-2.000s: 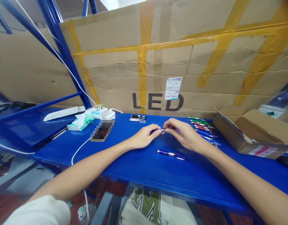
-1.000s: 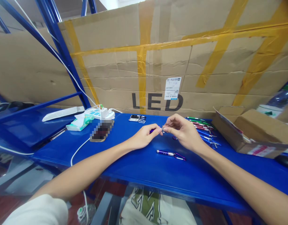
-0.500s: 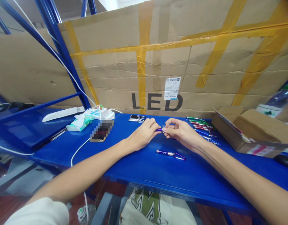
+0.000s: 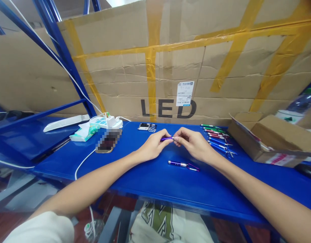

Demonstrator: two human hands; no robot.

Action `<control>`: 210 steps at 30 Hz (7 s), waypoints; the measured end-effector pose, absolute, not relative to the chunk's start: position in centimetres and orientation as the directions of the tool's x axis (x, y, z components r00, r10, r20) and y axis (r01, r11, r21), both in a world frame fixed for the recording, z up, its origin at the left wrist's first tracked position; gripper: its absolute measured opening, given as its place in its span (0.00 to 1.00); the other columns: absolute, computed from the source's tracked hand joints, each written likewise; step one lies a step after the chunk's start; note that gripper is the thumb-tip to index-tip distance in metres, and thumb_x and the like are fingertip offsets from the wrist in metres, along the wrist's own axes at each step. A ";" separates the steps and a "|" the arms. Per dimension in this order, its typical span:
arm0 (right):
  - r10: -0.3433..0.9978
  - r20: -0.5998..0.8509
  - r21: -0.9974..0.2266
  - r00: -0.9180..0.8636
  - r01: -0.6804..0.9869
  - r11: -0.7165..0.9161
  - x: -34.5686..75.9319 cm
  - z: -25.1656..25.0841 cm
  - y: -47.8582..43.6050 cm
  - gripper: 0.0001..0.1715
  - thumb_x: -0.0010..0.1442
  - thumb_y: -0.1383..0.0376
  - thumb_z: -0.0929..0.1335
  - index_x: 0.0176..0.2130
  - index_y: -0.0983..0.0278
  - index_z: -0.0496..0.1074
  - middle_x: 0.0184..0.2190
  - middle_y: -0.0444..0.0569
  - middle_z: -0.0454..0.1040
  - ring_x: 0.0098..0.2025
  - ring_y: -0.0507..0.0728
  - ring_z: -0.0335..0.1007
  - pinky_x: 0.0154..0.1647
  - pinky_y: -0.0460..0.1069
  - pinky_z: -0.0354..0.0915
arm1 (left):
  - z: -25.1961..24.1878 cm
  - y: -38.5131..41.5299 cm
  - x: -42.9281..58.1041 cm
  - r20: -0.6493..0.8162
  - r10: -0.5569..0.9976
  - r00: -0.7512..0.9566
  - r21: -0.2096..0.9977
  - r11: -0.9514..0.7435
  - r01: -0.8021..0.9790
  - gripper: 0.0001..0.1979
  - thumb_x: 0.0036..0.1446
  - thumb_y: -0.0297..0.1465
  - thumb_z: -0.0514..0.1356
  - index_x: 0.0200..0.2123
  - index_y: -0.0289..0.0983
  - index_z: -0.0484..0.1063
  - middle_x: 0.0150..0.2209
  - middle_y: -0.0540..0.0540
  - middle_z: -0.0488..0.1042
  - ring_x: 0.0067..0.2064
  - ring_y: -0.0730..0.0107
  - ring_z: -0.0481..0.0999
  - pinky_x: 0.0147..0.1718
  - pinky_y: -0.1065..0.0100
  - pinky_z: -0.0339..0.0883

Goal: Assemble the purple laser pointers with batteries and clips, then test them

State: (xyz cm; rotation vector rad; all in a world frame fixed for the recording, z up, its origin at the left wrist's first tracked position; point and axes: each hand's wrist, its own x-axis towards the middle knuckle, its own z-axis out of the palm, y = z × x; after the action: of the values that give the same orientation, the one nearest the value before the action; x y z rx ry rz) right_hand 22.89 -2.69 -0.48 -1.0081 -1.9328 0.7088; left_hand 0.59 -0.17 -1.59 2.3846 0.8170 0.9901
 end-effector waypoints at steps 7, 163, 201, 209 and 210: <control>0.881 -0.049 -0.992 -0.470 0.127 0.013 23.5 -0.6 -2.1 0.25 0.51 0.49 0.82 0.32 0.63 0.74 0.27 0.46 0.77 0.28 0.53 0.70 0.34 0.51 0.68 | -1.7 -0.1 0.0 0.500 0.386 0.776 0.173 -0.922 0.346 0.11 0.79 0.36 0.50 0.45 0.38 0.67 0.44 0.42 0.73 0.44 0.61 0.73 0.46 0.62 0.69; 0.843 0.315 -0.760 -0.435 0.416 0.499 25.8 -0.9 -1.0 0.29 0.62 0.48 0.75 0.55 0.61 0.84 0.46 0.52 0.87 0.47 0.67 0.83 0.53 0.62 0.76 | -1.7 -0.9 1.0 0.329 0.706 0.627 0.736 -0.608 0.298 0.14 0.75 0.43 0.55 0.48 0.38 0.71 0.41 0.46 0.78 0.43 0.63 0.76 0.43 0.64 0.67; 0.702 0.304 -0.116 -0.643 0.707 0.698 26.5 -3.3 0.6 0.26 0.78 0.61 0.59 0.64 0.59 0.78 0.59 0.60 0.77 0.52 0.68 0.67 0.56 0.64 0.65 | -2.9 1.9 -0.3 0.370 0.596 0.712 0.197 -0.800 0.567 0.21 0.78 0.33 0.49 0.67 0.38 0.72 0.66 0.41 0.74 0.61 0.53 0.68 0.65 0.49 0.63; 0.648 0.347 -0.117 -0.678 0.655 0.747 26.6 -2.9 0.8 0.18 0.76 0.61 0.63 0.45 0.62 0.82 0.43 0.57 0.81 0.45 0.65 0.67 0.50 0.58 0.63 | -3.4 3.3 -0.7 0.365 0.566 0.739 0.127 -0.817 0.563 0.17 0.75 0.35 0.55 0.61 0.37 0.75 0.53 0.39 0.78 0.53 0.54 0.72 0.58 0.53 0.67; 0.647 0.355 -0.124 -0.675 0.651 0.748 26.6 -2.8 0.8 0.16 0.75 0.61 0.65 0.44 0.62 0.81 0.42 0.56 0.81 0.45 0.65 0.67 0.49 0.58 0.63 | -3.5 3.3 -0.7 0.361 0.576 0.734 0.124 -0.809 0.574 0.18 0.75 0.35 0.55 0.61 0.36 0.75 0.52 0.38 0.78 0.52 0.53 0.72 0.58 0.53 0.67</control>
State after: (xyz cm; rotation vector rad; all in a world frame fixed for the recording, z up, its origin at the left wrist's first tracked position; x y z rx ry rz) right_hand 26.55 0.76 -2.85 -0.9959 -2.5701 -0.0174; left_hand -0.70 3.34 -3.48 2.9212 0.9693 0.6098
